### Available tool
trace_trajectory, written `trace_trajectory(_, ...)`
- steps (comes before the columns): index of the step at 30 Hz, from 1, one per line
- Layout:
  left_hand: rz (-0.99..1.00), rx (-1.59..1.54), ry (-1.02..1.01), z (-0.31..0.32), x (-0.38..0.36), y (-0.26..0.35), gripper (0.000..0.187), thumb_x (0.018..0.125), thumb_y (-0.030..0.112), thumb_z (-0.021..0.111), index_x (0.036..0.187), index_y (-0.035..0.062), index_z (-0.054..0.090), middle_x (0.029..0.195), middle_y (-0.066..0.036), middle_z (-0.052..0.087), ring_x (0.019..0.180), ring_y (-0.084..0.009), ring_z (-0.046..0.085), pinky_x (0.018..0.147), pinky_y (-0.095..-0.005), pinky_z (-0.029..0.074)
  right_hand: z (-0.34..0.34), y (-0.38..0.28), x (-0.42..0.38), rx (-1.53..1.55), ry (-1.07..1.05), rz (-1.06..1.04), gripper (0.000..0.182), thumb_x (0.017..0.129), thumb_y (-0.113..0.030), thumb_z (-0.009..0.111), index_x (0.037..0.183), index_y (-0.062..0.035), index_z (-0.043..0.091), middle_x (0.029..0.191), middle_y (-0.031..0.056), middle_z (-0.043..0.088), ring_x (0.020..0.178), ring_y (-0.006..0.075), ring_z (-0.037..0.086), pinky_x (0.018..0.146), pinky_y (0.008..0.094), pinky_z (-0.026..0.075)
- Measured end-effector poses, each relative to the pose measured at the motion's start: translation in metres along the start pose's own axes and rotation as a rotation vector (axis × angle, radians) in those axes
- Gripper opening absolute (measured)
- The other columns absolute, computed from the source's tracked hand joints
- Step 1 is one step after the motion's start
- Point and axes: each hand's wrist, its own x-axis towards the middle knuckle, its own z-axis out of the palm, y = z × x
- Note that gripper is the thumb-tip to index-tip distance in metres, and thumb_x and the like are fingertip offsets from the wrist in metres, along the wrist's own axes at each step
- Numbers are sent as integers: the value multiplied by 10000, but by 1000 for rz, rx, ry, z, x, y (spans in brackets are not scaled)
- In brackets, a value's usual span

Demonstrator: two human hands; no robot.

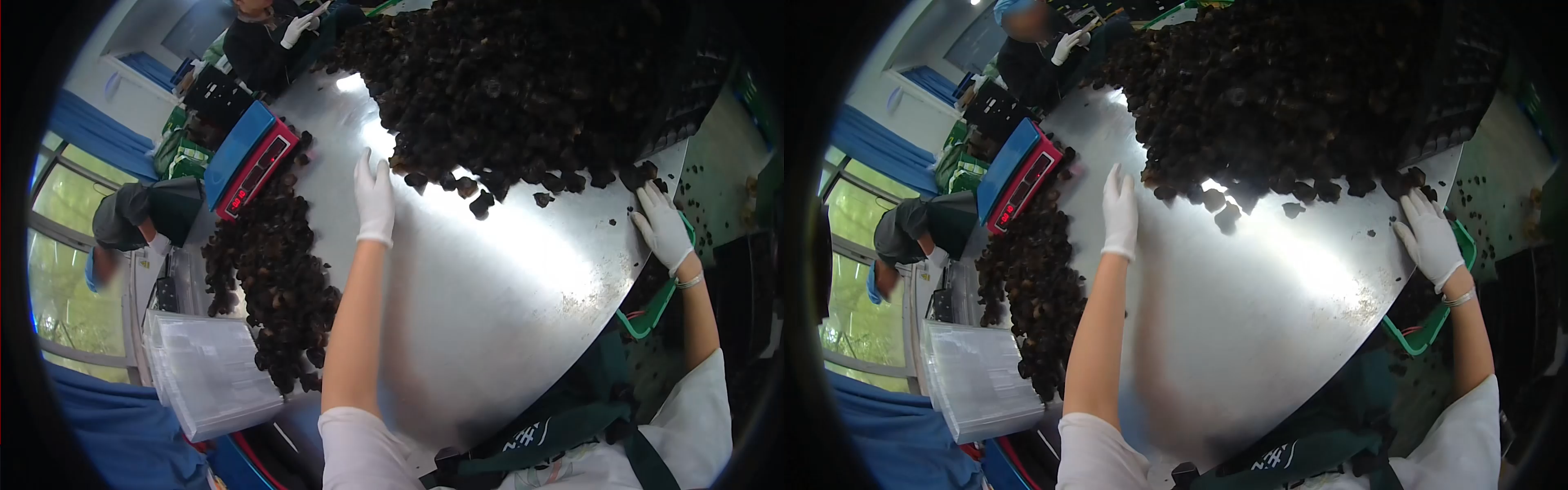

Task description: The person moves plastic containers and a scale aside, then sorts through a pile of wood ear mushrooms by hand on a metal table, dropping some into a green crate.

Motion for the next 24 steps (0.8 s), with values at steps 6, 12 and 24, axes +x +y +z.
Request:
trace_trajectory(6,35,-52,-261,67,-3,23,424,996,239,481,1283,-47,604,1198,-192,685,1173,-327,618,1049,-365,433,-77,-63,26,456,-9,57,209,893,-179,610,946,0,705,931,179,693,854,366,657,776,429,520)
trace_trajectory(12,-90,-308,-287,72,-74,57,387,972,118,534,1314,-57,577,1315,-206,612,1234,-289,572,1067,-355,418,3,-136,71,423,291,-181,367,880,-296,643,1141,-40,672,1462,235,443,1378,466,346,1126,547,290)
trace_trajectory(24,112,311,-409,-50,-196,76,501,838,64,668,1333,85,595,1392,-204,486,1287,-384,444,1116,-468,340,-1,-126,50,579,519,-341,341,780,-217,688,1094,-88,652,1274,120,593,1198,348,526,1033,474,396)
